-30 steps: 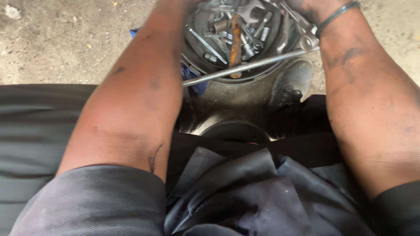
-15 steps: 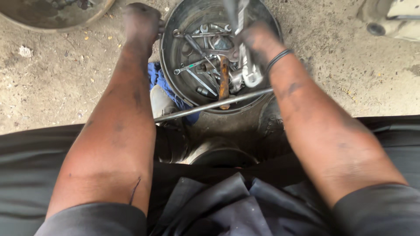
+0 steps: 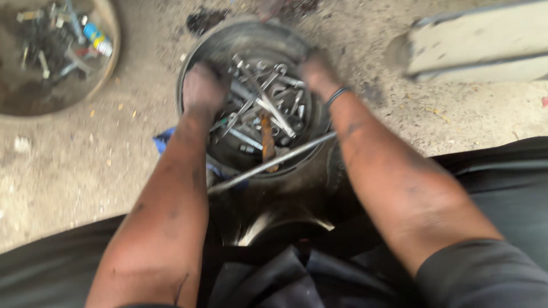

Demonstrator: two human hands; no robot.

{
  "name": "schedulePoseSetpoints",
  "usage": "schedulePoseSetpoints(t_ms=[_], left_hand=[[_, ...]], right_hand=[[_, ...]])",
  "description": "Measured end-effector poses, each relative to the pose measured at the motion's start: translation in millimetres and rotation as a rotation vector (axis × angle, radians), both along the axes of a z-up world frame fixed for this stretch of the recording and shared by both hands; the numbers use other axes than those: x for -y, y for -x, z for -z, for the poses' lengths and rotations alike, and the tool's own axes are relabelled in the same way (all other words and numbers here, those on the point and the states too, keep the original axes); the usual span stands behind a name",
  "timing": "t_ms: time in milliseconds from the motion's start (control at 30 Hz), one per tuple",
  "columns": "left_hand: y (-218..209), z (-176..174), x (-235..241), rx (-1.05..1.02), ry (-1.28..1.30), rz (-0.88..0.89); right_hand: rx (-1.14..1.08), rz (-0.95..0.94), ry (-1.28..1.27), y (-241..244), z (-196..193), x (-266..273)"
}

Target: The person selects a wrench from a bucket of tools and then uses it to tighten bolts on a vehicle engine component. The person is working under a vehicle, using a hydraulic jack to support the engine while manipulating the bolts.

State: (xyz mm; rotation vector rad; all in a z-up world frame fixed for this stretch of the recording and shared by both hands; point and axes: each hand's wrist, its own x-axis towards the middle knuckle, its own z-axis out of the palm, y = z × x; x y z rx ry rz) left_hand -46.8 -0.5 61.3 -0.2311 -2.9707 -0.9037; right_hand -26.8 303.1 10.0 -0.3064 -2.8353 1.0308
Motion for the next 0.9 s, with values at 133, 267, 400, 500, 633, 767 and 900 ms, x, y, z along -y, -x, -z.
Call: schedulePoseSetpoints(t_ms=[133, 267, 400, 500, 633, 767, 900], left_hand=[[-3, 6, -6, -0.013, 0.059, -0.066], [3, 13, -5, 0.135, 0.153, -0.064], [15, -2, -23, 0.370, 0.318, -0.077], [29, -13, -33, 0.461, 0.265, -0.052], [58, 7, -28, 0.607, 0.213, 0.128], [83, 60, -20, 0.515, -0.015, 0.350], [96, 82, -22, 0.672, -0.043, 0.275]], right_hand=[[0.299, 0.079, -0.085, -21, -2, 35], [0.602, 0.163, -0.042, -25, -42, 63], [0.495, 0.071, -0.090, -8, -28, 60], [0.503, -0.027, -0.158, -1, -10, 53], [0.501, -0.009, -0.102, 2, -12, 53], [0.618, -0.042, -0.054, 14, -28, 53], [0.710, -0.044, -0.044, 27, -26, 56]])
